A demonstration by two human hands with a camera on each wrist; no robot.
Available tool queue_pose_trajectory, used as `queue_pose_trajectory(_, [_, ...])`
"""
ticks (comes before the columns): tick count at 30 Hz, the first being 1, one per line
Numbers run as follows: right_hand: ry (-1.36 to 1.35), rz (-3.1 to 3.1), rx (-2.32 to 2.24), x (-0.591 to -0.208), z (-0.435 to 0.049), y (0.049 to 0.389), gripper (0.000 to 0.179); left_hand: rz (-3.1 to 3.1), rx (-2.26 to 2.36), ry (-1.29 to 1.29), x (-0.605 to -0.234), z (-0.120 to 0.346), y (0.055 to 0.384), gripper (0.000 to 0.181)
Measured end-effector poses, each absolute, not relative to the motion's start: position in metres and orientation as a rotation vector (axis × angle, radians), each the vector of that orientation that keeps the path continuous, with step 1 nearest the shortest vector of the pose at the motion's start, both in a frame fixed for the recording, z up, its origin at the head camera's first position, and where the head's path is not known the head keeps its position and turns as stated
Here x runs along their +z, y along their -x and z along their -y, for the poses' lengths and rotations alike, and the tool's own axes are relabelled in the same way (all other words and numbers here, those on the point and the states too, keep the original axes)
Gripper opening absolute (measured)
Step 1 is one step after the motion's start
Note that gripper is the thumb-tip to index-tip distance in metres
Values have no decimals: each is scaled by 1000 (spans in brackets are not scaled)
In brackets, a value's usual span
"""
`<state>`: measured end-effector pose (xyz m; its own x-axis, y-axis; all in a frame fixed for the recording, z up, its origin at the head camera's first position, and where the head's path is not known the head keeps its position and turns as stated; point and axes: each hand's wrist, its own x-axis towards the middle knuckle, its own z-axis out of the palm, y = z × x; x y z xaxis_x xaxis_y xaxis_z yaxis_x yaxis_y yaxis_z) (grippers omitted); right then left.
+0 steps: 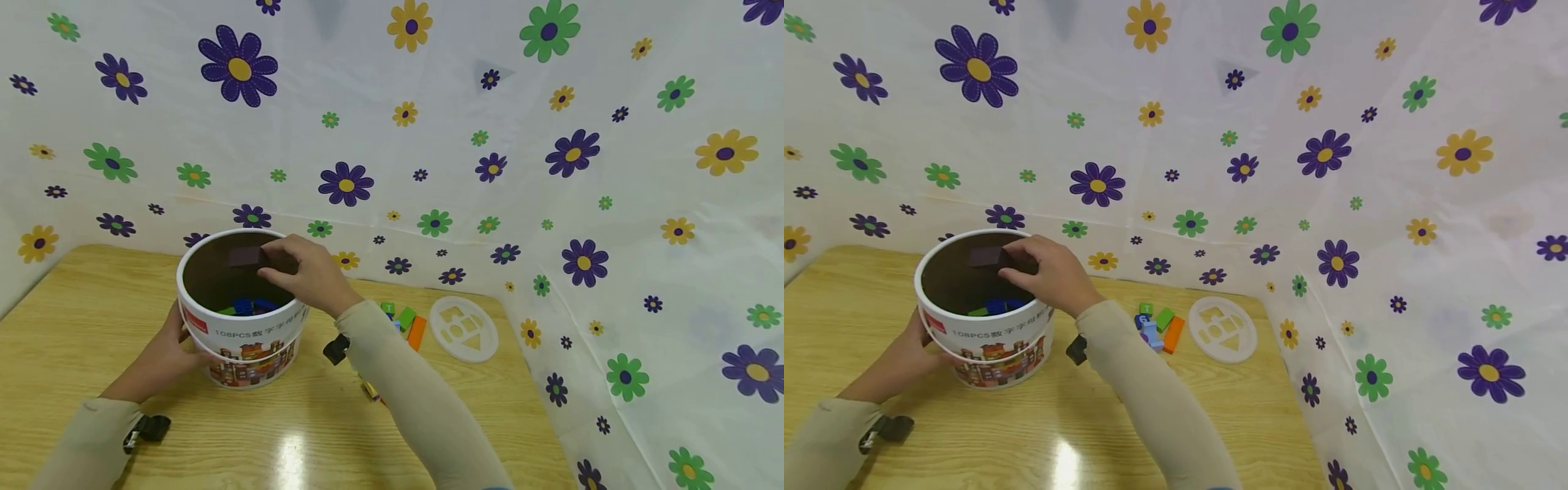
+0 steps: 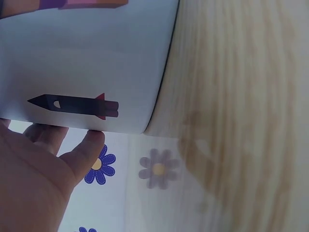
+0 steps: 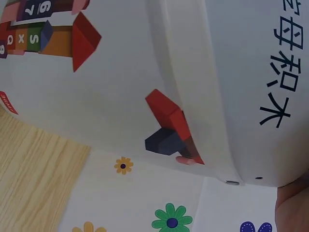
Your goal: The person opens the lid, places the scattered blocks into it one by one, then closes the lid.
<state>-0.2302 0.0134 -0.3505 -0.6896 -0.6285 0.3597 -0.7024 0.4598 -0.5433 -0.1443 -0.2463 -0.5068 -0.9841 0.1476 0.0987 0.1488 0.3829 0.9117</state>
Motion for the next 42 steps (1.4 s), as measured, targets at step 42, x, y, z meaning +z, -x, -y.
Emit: queue_pose_trajectory(42, [-1110, 2643, 1186, -356, -12, 223, 32, 2560, -1753, 318, -509, 246, 142, 130])
